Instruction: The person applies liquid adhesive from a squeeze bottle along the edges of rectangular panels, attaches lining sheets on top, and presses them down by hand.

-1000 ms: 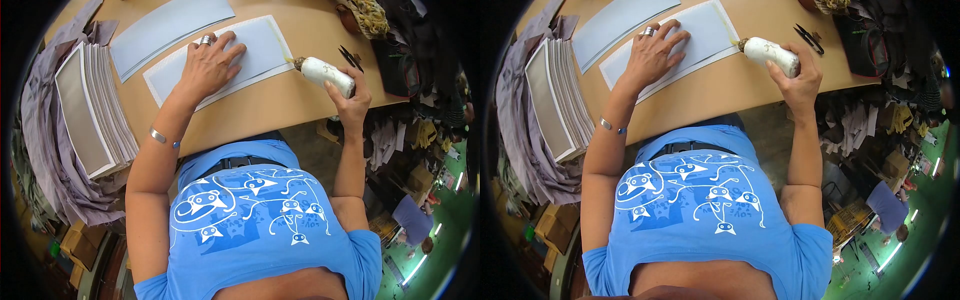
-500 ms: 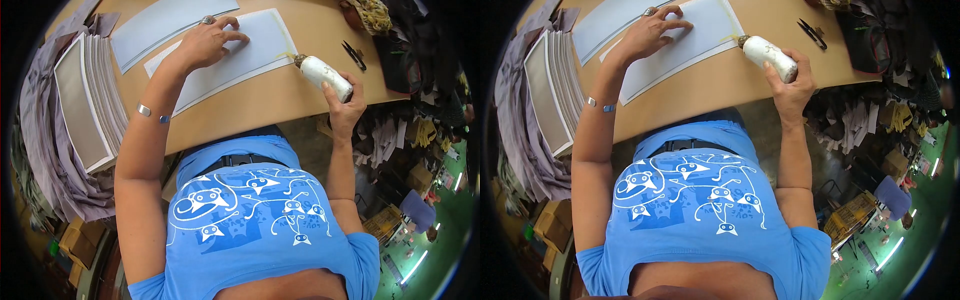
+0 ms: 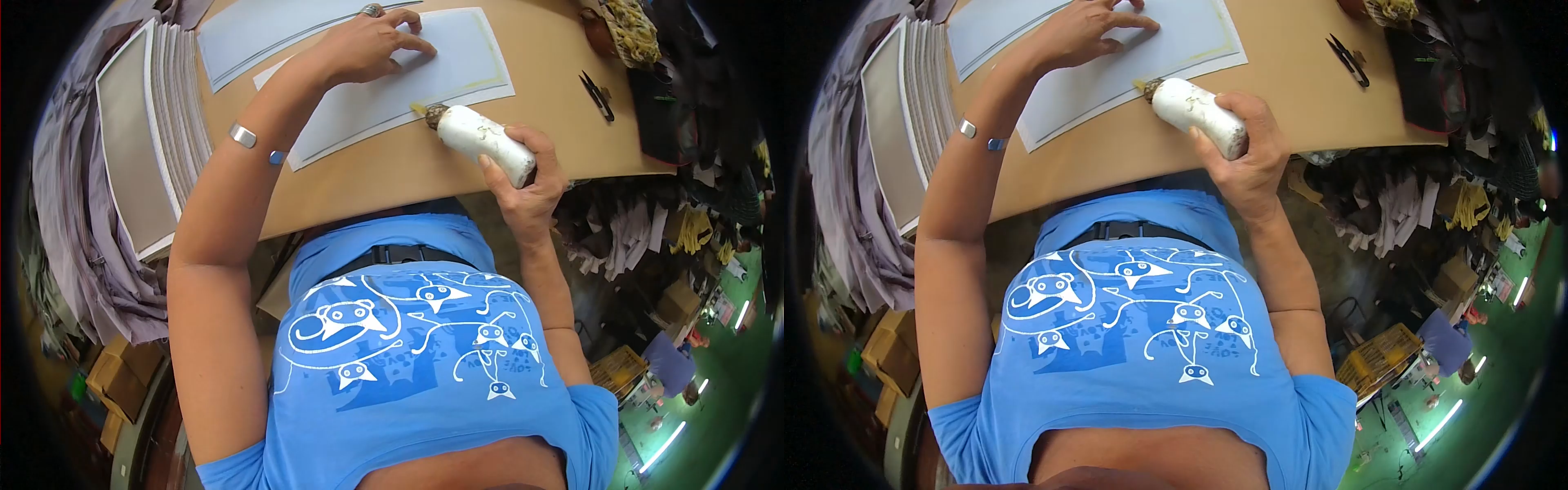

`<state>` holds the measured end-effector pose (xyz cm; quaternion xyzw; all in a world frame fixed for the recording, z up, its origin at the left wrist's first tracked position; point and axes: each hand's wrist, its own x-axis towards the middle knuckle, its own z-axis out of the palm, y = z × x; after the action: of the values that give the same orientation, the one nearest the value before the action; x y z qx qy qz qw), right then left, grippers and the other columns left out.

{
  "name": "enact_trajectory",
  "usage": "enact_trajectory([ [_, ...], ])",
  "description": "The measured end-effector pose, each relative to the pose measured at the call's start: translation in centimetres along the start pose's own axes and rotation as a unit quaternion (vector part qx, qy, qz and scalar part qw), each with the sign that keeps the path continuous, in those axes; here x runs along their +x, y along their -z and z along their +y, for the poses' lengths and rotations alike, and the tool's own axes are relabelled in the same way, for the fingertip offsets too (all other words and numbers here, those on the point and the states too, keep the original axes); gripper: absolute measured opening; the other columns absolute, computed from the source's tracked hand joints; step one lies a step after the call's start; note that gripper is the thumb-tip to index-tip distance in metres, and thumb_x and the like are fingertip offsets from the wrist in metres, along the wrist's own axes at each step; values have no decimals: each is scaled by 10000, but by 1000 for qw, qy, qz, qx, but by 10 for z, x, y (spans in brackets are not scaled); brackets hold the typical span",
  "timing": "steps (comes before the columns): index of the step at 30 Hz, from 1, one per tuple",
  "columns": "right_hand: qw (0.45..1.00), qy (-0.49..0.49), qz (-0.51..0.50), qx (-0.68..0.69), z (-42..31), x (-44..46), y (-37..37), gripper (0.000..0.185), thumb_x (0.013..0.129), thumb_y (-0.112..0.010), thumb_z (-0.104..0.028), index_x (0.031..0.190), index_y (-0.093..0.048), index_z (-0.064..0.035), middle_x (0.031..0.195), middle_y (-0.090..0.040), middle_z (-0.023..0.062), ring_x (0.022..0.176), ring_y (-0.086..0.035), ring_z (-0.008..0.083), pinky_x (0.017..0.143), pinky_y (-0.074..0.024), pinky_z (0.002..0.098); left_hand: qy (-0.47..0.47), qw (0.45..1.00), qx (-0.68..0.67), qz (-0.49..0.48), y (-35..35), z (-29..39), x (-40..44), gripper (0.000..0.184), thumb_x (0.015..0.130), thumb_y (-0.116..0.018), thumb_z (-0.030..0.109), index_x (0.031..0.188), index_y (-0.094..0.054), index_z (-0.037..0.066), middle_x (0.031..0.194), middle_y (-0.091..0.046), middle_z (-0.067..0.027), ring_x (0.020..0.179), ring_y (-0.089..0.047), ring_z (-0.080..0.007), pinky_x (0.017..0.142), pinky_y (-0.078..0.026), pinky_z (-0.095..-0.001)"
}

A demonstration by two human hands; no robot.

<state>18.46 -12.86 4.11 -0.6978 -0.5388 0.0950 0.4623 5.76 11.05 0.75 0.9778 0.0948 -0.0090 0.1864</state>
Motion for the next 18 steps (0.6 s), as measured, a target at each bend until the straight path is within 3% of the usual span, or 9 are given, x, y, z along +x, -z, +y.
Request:
enact_trajectory([
  [10,993,70,-77,61,-22,0,-36,432,589,-757,-25,976,-565,-28,930,-597,138,793,-607,278,700,-502,351,5,1000,22,13,-2,1,0,440,712,-624,136,1137,-581,241,1161,-498,-78,1046,-511,-266,902,-412,-392],
  [13,984,92,-117,93,-28,-2,-46,458,599,-746,17,1013,-554,-30,974,-592,162,851,-608,261,719,-503,330,-1,999,22,26,-3,1,0,438,713,-621,132,1135,-584,244,1161,-500,-80,1044,-512,-265,901,-413,-386],
  [18,975,153,-131,97,-37,0,-62,471,567,-753,5,996,-559,-25,942,-603,165,824,-614,294,704,-508,340,5,999,25,36,-3,2,0,429,719,-621,133,1132,-588,244,1172,-497,-79,1042,-511,-267,902,-416,-381],
])
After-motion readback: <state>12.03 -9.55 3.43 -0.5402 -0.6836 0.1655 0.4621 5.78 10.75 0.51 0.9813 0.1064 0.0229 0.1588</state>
